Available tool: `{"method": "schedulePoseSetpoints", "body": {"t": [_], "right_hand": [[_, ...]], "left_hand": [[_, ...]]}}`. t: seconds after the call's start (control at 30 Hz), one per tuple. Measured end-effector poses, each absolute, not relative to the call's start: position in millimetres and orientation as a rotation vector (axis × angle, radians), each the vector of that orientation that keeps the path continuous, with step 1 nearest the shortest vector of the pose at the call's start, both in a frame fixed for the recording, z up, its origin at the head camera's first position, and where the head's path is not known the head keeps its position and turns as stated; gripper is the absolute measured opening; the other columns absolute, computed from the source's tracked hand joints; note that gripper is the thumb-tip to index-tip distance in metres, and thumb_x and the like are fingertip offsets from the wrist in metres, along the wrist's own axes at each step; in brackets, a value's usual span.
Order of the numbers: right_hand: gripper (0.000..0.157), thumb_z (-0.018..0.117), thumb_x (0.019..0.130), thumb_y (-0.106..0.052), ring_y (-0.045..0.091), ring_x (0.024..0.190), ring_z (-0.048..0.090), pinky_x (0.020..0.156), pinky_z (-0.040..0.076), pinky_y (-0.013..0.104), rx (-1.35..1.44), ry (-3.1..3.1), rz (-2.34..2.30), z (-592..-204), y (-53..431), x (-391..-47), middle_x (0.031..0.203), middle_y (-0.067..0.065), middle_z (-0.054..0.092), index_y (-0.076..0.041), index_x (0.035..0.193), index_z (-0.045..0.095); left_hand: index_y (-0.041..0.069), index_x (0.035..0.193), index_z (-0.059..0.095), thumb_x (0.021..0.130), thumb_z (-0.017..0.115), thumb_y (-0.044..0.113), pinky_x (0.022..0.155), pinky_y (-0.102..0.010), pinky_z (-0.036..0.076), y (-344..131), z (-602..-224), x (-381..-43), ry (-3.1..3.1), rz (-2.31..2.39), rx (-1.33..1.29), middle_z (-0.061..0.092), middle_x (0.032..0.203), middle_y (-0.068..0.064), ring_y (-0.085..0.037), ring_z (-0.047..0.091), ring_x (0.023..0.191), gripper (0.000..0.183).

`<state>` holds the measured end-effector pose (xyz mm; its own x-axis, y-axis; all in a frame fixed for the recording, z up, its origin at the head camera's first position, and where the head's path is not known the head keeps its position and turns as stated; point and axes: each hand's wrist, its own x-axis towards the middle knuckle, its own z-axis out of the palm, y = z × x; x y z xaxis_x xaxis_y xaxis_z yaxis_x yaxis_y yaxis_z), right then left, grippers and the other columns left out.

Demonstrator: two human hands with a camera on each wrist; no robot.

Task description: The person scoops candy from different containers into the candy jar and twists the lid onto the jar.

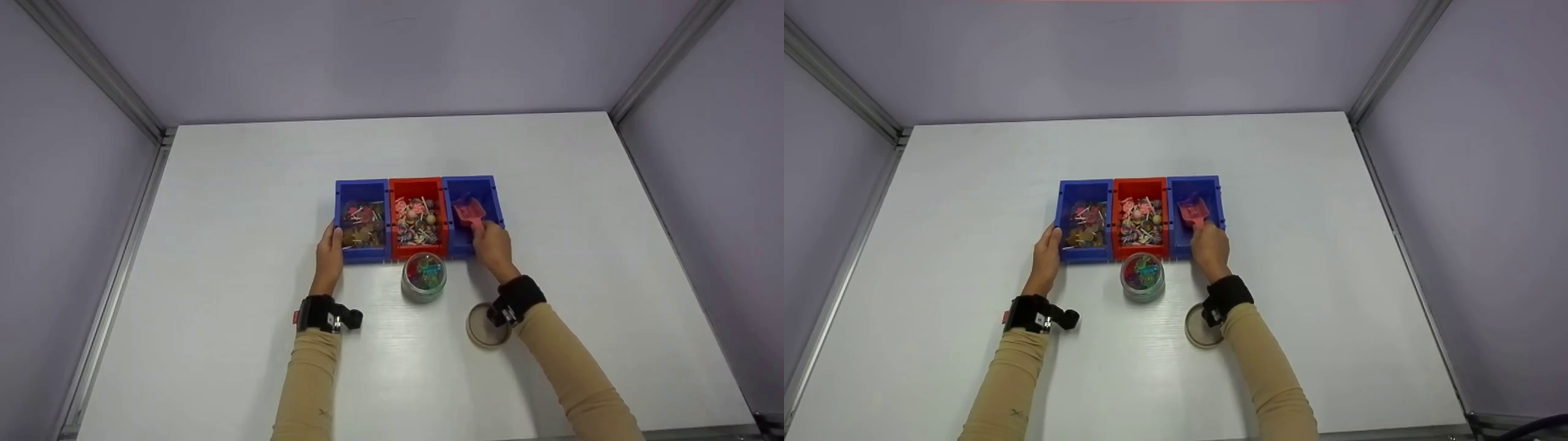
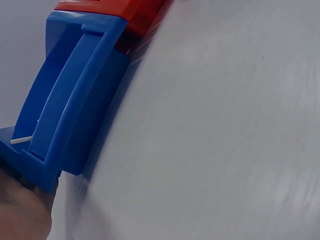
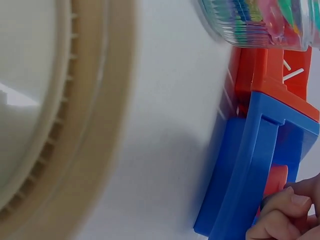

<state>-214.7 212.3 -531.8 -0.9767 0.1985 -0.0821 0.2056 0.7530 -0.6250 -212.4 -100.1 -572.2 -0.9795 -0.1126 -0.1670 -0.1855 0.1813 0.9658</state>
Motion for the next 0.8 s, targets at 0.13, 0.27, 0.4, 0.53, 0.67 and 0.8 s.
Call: {"method": "schedulePoseSetpoints", "body": {"t": [0.13,0.27,0.4,0.53,0.67,0.8], "right_hand": [[0.035,0.047,0.100,-0.017,0.039,0.087,0.062,0.080,0.051,0.052,0.316,2.932,-1.055,-531.3,216.9,-208.7,0.098,0.031,0.067,0.013,0.110,0.063],[0.033,0.050,0.099,-0.017,0.038,0.083,0.062,0.078,0.051,0.051,0.287,2.954,-1.070,-531.7,219.6,-202.6,0.092,0.029,0.067,0.012,0.107,0.063],[0.031,0.052,0.098,-0.016,0.037,0.078,0.060,0.072,0.049,0.049,0.241,2.996,-1.099,-533.2,221.7,-197.0,0.086,0.027,0.065,0.012,0.106,0.064],[0.030,0.053,0.097,-0.014,0.036,0.074,0.058,0.068,0.047,0.046,0.201,3.026,-1.134,-534.8,224.5,-192.1,0.082,0.026,0.064,0.012,0.105,0.064],[0.029,0.053,0.097,-0.014,0.034,0.074,0.057,0.066,0.046,0.041,0.197,3.023,-1.173,-534.6,227.5,-188.2,0.082,0.025,0.063,0.012,0.107,0.064],[0.029,0.054,0.097,-0.014,0.032,0.072,0.056,0.065,0.044,0.038,0.179,3.029,-1.186,-532.1,230.2,-184.4,0.081,0.024,0.063,0.011,0.108,0.064]], "left_hand": [[-0.002,0.149,0.030,0.106,0.033,0.023,0.124,-0.045,0.025,-100.1,-571.8,-212.2,2.374,1.967,-0.283,0.034,0.155,-0.021,-0.034,0.029,0.148,0.050],[-0.001,0.150,0.029,0.106,0.033,0.024,0.124,-0.044,0.024,-100.3,-571.6,-212.0,2.349,1.980,-0.290,0.034,0.156,-0.020,-0.032,0.028,0.148,0.050],[-0.001,0.149,0.030,0.106,0.034,0.023,0.124,-0.044,0.025,-100.2,-571.1,-211.8,2.358,1.969,-0.311,0.034,0.155,-0.020,-0.033,0.028,0.148,0.050],[-0.003,0.149,0.030,0.106,0.035,0.022,0.124,-0.045,0.025,-99.9,-569.9,-211.6,2.384,1.938,-0.316,0.034,0.154,-0.022,-0.034,0.028,0.147,0.050],[-0.003,0.149,0.030,0.106,0.034,0.023,0.124,-0.045,0.024,-99.7,-569.5,-212.1,2.391,1.924,-0.305,0.034,0.155,-0.022,-0.034,0.028,0.148,0.051],[-0.002,0.149,0.030,0.106,0.033,0.024,0.124,-0.045,0.024,-99.3,-569.8,-211.5,2.388,1.928,-0.299,0.034,0.155,-0.022,-0.034,0.028,0.148,0.051]]}}
